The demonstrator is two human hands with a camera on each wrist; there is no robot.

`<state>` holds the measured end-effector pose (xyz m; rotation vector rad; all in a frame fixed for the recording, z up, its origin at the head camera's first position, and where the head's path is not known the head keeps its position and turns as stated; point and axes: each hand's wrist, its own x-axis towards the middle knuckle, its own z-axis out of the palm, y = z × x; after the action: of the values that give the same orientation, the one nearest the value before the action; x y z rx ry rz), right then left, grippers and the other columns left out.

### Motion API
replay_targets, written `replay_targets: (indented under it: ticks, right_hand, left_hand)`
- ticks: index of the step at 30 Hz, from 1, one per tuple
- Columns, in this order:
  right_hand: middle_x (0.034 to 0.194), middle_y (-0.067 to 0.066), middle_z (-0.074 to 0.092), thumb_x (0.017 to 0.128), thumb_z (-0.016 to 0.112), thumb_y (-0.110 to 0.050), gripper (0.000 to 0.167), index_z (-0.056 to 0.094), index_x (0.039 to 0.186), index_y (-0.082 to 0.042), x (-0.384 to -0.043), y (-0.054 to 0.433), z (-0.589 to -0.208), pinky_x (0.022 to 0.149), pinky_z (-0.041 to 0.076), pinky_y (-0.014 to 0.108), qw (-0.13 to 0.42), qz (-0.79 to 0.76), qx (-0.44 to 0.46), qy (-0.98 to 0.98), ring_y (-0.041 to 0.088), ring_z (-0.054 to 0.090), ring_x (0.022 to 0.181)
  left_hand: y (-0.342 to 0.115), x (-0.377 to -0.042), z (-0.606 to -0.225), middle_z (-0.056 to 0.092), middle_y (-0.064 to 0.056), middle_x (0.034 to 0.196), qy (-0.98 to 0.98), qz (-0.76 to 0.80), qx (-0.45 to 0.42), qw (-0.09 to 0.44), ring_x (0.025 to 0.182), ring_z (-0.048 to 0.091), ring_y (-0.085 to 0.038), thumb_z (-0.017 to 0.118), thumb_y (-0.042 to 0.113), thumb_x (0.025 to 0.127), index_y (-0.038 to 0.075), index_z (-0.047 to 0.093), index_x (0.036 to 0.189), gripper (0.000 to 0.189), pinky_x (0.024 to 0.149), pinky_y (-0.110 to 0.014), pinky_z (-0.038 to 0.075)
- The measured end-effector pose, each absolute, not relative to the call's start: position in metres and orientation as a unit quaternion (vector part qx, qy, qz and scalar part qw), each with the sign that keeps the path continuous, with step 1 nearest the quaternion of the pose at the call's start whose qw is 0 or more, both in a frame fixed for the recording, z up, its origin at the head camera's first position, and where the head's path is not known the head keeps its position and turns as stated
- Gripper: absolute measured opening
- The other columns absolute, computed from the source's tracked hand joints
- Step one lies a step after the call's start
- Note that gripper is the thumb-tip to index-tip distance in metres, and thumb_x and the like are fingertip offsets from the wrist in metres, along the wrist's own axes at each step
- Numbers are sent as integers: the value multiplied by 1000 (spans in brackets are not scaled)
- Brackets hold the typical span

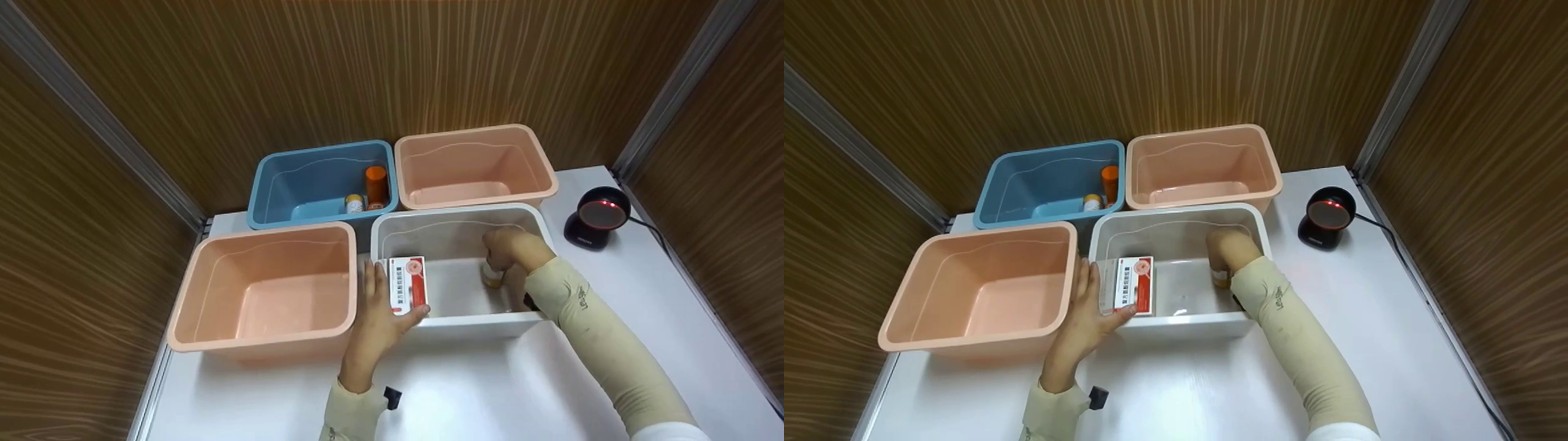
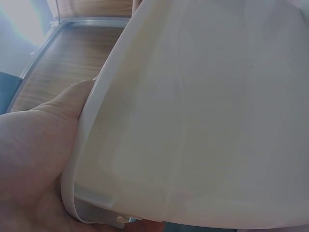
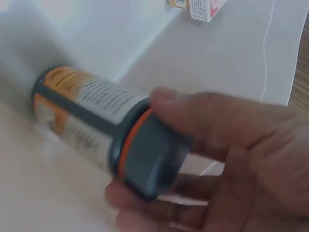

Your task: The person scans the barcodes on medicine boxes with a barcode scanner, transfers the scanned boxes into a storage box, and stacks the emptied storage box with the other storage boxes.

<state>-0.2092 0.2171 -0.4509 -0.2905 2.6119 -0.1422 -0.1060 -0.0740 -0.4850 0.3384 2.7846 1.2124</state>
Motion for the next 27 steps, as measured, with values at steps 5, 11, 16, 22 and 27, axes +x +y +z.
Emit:
replay_targets:
  ticks: [5, 11, 16, 22, 27]
  right_hand:
    - [83, 5, 61, 84, 74, -13, 20, 62, 99, -7, -208, 213, -448, 66, 47, 41, 190, -142, -124, 964, 26, 56, 74]
    - [95, 8, 66, 79, 77, -9, 35, 66, 112, -5, -200, 205, -438, 76, 51, 46, 107, -204, -191, 954, 26, 60, 83]
    - [98, 11, 66, 79, 73, -5, 36, 66, 113, -1, -191, 209, -418, 78, 50, 46, 30, -244, -258, 934, 27, 59, 86]
    - [105, 12, 63, 82, 71, -8, 42, 63, 122, -6, -174, 226, -383, 80, 46, 47, -34, -259, -254, 931, 28, 57, 92]
    - [108, 12, 61, 88, 69, -11, 41, 59, 127, -8, -154, 245, -358, 77, 43, 46, -82, -265, -224, 934, 27, 55, 92]
  left_hand:
    - [-75, -107, -485, -3, -20, 167, 911, 392, 118, 37, 151, 5, -40, 77, 60, 82, -2, 10, 160, 120, 117, -52, 22]
    - [-76, -106, -484, -4, -18, 168, 911, 394, 115, 42, 151, 5, -40, 77, 59, 82, -1, 10, 161, 120, 117, -52, 21]
    - [-75, -107, -484, -3, -19, 167, 909, 398, 114, 45, 151, 7, -40, 77, 59, 82, -1, 10, 160, 119, 117, -51, 22]
    - [-74, -106, -483, -6, -17, 168, 908, 402, 104, 54, 152, 4, -38, 78, 57, 82, 0, 8, 161, 119, 118, -50, 21]
    - [-75, -106, -483, -5, -18, 168, 907, 406, 103, 52, 151, 9, -41, 79, 57, 81, 0, 8, 161, 121, 116, -51, 24]
